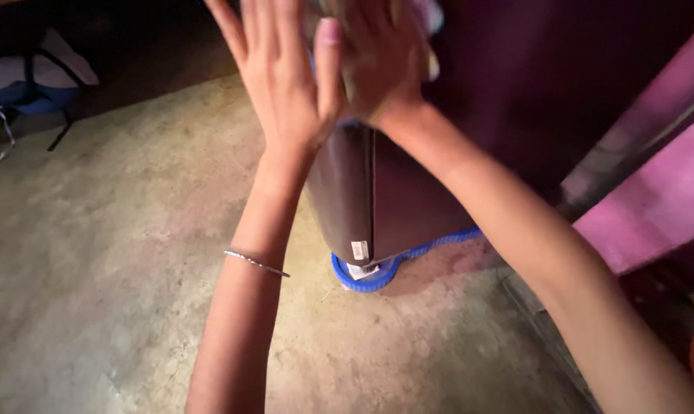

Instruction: The person wipes the exterior of a maroon refrigerator with a cloth. They clean the top surface, front door, and side panels in a continuous sequence.

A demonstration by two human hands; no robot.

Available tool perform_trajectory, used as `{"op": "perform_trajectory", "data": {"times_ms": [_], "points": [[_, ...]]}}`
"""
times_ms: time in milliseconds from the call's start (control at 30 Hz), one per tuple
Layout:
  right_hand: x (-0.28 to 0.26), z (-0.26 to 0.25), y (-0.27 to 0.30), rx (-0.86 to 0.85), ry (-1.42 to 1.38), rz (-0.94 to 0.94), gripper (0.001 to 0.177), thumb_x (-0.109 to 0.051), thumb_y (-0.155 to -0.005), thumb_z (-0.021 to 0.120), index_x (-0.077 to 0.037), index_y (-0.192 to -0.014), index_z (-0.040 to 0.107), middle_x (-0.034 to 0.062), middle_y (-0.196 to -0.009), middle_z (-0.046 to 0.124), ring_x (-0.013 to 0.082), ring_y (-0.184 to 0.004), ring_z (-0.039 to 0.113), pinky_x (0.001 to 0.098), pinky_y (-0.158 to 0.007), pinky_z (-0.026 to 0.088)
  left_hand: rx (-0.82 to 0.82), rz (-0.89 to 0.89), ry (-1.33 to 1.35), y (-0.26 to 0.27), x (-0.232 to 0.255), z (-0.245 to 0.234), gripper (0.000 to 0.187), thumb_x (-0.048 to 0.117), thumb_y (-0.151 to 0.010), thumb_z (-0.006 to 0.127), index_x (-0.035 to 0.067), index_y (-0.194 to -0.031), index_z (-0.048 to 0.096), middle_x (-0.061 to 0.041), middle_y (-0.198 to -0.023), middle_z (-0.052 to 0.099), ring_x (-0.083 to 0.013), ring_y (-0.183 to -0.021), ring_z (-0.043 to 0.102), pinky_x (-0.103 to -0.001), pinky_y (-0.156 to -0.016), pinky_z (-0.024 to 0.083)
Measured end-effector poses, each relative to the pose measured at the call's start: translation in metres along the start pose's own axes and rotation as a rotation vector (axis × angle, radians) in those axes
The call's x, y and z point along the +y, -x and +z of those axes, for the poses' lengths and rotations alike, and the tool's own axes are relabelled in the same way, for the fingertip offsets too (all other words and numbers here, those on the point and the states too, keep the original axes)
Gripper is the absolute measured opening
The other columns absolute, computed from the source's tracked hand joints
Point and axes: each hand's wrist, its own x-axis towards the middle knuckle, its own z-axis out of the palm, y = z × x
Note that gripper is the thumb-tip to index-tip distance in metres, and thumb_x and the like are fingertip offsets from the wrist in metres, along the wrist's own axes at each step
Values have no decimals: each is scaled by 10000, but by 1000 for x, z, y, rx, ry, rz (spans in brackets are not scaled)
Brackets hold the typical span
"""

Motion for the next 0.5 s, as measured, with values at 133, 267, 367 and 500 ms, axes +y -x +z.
{"op": "perform_trajectory", "data": {"times_ms": [133,267,367,500], "points": [[-15,-4,60,-149,-157,61,443,-250,-901,755,-2,-1256,663,176,-1180,643,387,-1102,604,503,-962,488,-95,134,-5,-4,12,11,395,321,-1113,600,30,-1379,572,-170,-1350,602,-374,-1327,532,-583,-1263,212],[-39,0,148,-333,-127,-127,264,-286,-862,738,-132,-1077,733,81,-1136,680,289,-1182,563,505,-1061,436,-185,282,55,-5,29,35,405,364,-1143,598,110,-1458,572,-72,-1398,617,-276,-1312,559,-502,-1215,318],[-53,11,217,-385,-101,-275,227,-356,-922,644,-154,-996,716,27,-1188,699,209,-1238,576,480,-1135,410,-285,363,63,-8,38,64,447,383,-1171,547,138,-1542,504,-42,-1485,584,-239,-1362,540,-462,-1212,326],[-73,18,300,-395,-189,-361,225,-372,-962,595,-189,-1055,686,-45,-1214,669,149,-1274,584,427,-1219,353,-297,402,-140,3,44,97,517,446,-1171,469,189,-1611,380,-33,-1582,501,-227,-1462,457,-478,-1258,249]]}}
